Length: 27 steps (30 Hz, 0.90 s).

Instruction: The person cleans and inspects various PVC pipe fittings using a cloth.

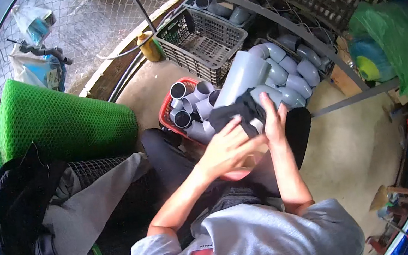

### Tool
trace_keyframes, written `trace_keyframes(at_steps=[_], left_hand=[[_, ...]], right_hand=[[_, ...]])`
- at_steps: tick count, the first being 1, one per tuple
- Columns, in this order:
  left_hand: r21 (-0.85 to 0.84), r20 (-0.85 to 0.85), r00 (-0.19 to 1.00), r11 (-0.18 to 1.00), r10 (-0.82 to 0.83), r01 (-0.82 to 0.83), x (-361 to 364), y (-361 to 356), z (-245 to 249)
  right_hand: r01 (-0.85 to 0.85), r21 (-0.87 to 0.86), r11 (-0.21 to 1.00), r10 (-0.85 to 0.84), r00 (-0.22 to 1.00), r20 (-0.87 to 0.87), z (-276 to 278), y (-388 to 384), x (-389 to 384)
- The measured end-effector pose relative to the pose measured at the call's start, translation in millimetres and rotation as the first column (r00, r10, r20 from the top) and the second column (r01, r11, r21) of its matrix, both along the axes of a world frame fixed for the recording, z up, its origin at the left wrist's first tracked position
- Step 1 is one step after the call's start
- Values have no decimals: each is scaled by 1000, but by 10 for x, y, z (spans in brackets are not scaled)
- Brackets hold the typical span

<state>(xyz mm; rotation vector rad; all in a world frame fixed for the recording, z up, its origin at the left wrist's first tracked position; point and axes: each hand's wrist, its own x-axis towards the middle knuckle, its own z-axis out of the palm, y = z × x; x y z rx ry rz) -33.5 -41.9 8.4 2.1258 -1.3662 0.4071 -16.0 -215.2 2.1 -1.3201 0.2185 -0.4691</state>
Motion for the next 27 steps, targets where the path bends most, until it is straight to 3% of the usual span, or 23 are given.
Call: trace_keyframes(at_steps=[1,2,4,6,8,9,12,14,15,16,17,18,20,21,22,24,25,27], left_hand=[[29,-27,996,996,91,-90,29,7,61],[28,56,976,977,210,-211,61,28,169],[30,19,969,969,245,-246,213,71,333],[-67,-132,960,964,245,-255,383,131,527],[-89,-387,892,954,233,-288,471,206,626],[-56,-560,815,974,149,-217,576,258,603],[-271,-711,700,946,-74,-176,812,279,366],[-413,-769,612,875,-186,-252,882,254,64],[-482,-869,349,762,-351,-432,811,260,-148],[-468,-838,85,632,-538,-617,712,264,-346],[-479,-810,3,658,-587,-581,662,249,-412],[-387,-815,-75,636,-575,-667,508,228,-483],[-298,-934,93,609,-345,-735,206,82,-244],[-322,-760,-6,386,-649,-864,180,75,-369],[-437,-647,33,335,-762,-835,176,96,-396],[-480,-645,178,213,-743,-851,114,36,-572],[-475,-640,190,190,-744,-859,73,-52,-519],[-267,-527,260,-133,-809,-954,3,-238,-321]], right_hand=[[-28,77,997,31,999,-40,14,35,-4],[-47,163,986,53,998,-32,-21,45,12],[-21,241,970,24,1000,-9,52,134,-14],[-32,164,986,31,999,13,90,178,-56],[-31,72,997,30,999,22,76,251,-135],[-44,59,997,44,999,1,39,252,-193],[-44,29,999,44,999,-7,9,258,-264],[-41,15,999,41,999,-1,34,268,-298],[-41,5,999,41,999,13,60,245,-325],[-43,-4,999,43,999,25,60,214,-344],[-38,1,999,38,997,66,37,158,-324],[28,-3,1000,-28,991,133,33,143,-262],[22,129,991,-31,997,70,147,96,-228],[61,189,980,-69,997,33,97,114,-229],[48,186,981,-54,998,25,85,164,-224],[209,239,948,-206,978,-38,79,317,-210],[281,201,938,-280,959,-34,47,423,-207],[290,161,943,-283,957,-66,-33,560,-270]])
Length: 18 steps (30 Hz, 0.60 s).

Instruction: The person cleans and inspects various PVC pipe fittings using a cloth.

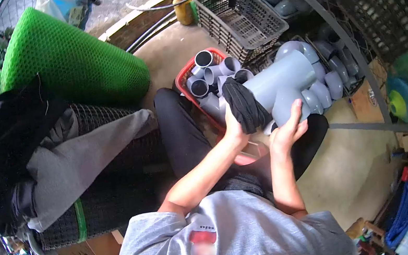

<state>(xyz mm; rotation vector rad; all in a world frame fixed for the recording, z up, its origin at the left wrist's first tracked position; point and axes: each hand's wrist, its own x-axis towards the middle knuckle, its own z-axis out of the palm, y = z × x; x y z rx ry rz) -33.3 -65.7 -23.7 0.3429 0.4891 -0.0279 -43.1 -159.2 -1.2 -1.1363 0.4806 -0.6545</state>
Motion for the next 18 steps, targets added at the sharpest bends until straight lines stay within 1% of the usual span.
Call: trace_keyframes(at_steps=[1,2,3,4,5,6,7,8,9,10,11,12,13,14,15,16,17,18], left_hand=[[-7,-3,1000,1000,21,-21,-19,-25,-93],[-33,49,999,999,3,-1,-30,-39,-223],[-58,99,995,998,-17,23,-64,-58,-356],[65,13,997,995,-81,80,-129,-72,-377],[58,6,997,996,-73,72,-175,-68,-399],[334,26,992,936,-125,109,-202,-61,-420],[583,34,982,802,-185,131,-216,-56,-427],[730,120,967,680,-227,69,-245,-42,-436],[722,121,965,688,-231,74,-253,-21,-452],[746,187,947,665,-261,36,-237,35,-347],[766,252,922,643,-293,-5,-222,112,-237],[777,119,947,622,-297,97,-200,237,-116],[775,-15,955,599,-298,199,-161,382,-47],[766,30,967,627,-255,142,-109,493,-116],[754,71,976,651,-208,83,-61,598,-196],[602,120,973,794,-195,85,-12,741,-228],[424,165,971,901,-171,87,33,821,-99],[549,233,956,836,-179,23,-4,811,55]], right_hand=[[28,-23,999,-29,999,-30,-63,41,-23],[49,-115,992,-45,998,37,-155,61,-20],[34,-121,992,-30,999,34,-210,41,-14],[31,-150,988,-29,999,19,-217,35,-19],[31,-179,983,-31,1000,4,-221,28,-28],[25,-186,982,-26,1000,1,-232,10,-14],[30,-138,990,-33,999,-26,-254,-19,25],[40,-91,995,-45,998,-53,-274,-50,66],[53,-45,998,-57,995,-82,-279,-83,95],[60,-56,997,-64,994,-83,-238,-95,135],[120,66,991,-108,979,-172,-170,-95,180],[191,183,964,-140,955,-261,-127,-118,201],[-51,319,946,107,981,-161,-312,-326,197],[-143,458,877,211,972,-102,-454,-442,210],[-233,582,779,307,951,-29,-523,-507,224],[-132,665,736,251,964,-87,-348,-423,251],[-132,662,738,250,964,-86,-400,-461,251],[-197,729,655,304,952,-16,-535,-521,251]])
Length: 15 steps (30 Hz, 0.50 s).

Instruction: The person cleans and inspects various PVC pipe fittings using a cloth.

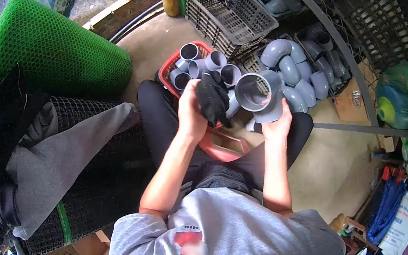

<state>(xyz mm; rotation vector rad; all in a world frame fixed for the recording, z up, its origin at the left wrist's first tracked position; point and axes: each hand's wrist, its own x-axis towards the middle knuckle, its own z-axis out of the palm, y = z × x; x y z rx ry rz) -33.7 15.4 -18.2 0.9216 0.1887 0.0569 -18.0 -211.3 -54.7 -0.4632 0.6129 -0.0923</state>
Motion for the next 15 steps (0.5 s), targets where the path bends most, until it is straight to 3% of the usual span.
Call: trace_keyframes(at_steps=[1,3,5,6,7,9,11,12,13,15], left_hand=[[-448,-139,990,894,-33,-33,7,72,176],[-469,-131,988,883,-84,13,-13,154,240],[-321,43,997,944,-65,75,-19,55,365],[118,38,996,990,-85,80,-54,11,168],[445,295,948,895,-120,-25,-63,-87,312],[864,358,846,483,-394,-140,-91,-206,402],[908,317,844,395,-432,-139,-156,-346,265],[982,68,837,184,-544,40,-171,-315,124],[981,85,800,190,-594,38,-171,-339,80],[938,63,823,315,-565,144,-239,-438,4]], right_hand=[[-52,108,993,48,998,44,-160,-61,-5],[-105,152,983,87,989,123,-449,-134,-43],[-179,161,971,131,954,269,-499,-105,-77],[-154,145,977,131,978,160,-515,-100,-106],[-149,147,978,125,979,161,-351,-4,-132],[-159,-30,987,159,987,-6,-3,182,-148],[-125,-53,991,126,992,10,2,185,-150],[-120,-57,991,122,992,24,109,199,-158],[-111,-59,992,113,993,40,178,213,-152],[-77,-94,993,85,993,79,190,195,-163]])
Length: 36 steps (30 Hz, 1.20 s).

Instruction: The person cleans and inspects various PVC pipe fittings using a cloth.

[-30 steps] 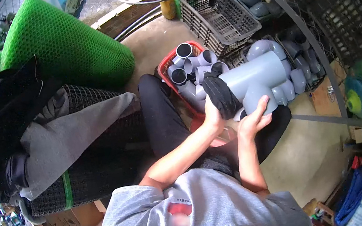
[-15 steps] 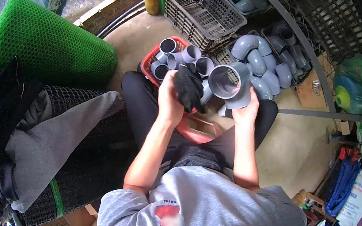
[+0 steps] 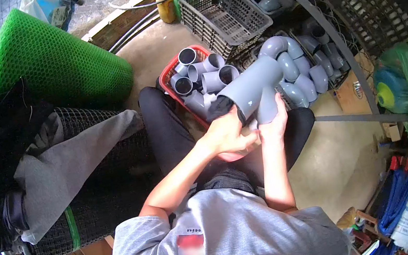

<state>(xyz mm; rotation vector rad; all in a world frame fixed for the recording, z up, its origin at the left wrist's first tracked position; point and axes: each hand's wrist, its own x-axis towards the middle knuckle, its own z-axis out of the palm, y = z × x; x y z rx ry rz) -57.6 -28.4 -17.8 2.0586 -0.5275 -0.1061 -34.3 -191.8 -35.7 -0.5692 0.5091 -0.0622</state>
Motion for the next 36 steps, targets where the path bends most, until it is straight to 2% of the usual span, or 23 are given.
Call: trace_keyframes(at_steps=[1,3,4,5,7,8,10,12,13,14,16,18,20,22,24,25,26,27,28,29,32,34,36], left_hand=[[2,0,1000,1000,-9,9,37,-9,-18],[-403,-245,933,903,-264,149,165,-8,-33],[-584,-424,857,812,-292,-11,162,-36,-10],[-583,-420,858,812,-295,-6,172,-61,-5],[-720,-690,587,328,-423,-611,212,-105,9],[-714,-656,544,197,-524,-671,249,-57,26],[-679,-685,531,174,-500,-713,225,-57,88],[-675,-480,873,672,-89,-303,192,-166,42],[-503,-308,949,858,-68,-102,159,-112,161],[-322,71,996,944,-49,70,225,-83,74],[278,366,909,956,-198,96,314,125,-78],[586,117,960,799,-253,139,455,253,-111],[594,666,640,791,-384,-144,764,394,-545],[469,723,638,867,-266,-170,724,319,-440],[311,362,924,950,-123,5,413,222,-402],[225,276,951,971,-138,76,361,165,-452],[297,-184,966,927,-180,229,301,154,-212],[-78,-139,973,982,-182,173,224,95,-198],[-448,-96,981,887,-170,110,158,30,-200],[-593,-402,864,805,-302,6,118,90,-175],[-809,-543,756,467,-366,-355,7,102,-42],[-829,-539,788,357,-300,-431,-37,82,54],[-769,-616,759,370,-213,-520,-70,157,140]], right_hand=[[9,-144,990,-18,998,-58,62,-7,-21],[16,-269,963,-31,998,-52,89,-40,-43],[19,-269,963,-33,998,-50,83,-35,-42],[67,-352,934,-68,998,8,74,-16,-27],[131,-437,890,-97,990,100,27,-25,26],[140,-434,890,-105,989,104,17,-51,33],[121,-366,923,-57,982,182,21,-74,61],[121,-309,943,-67,982,179,52,-92,76],[111,-258,960,-68,983,172,77,-98,70],[113,-256,960,-69,982,174,110,-106,68],[71,-320,945,-22,988,154,179,-124,42],[-2,-350,937,72,980,186,207,-124,-4],[-17,-352,936,120,954,275,301,26,-46],[-30,-277,960,117,945,306,269,52,-17],[-27,-326,945,134,942,308,325,34,-53],[-46,-341,939,146,951,271,343,-28,-39],[-55,-359,932,156,953,260,313,-99,-17],[-66,-342,937,151,962,227,270,-164,-13],[-76,-329,941,147,970,194,232,-219,-14],[-73,-335,939,146,969,197,213,-250,-42],[-118,-275,954,203,930,305,129,-347,-104],[-321,-335,886,423,856,298,111,-424,-136],[-324,-451,832,464,851,245,225,-519,-111]])
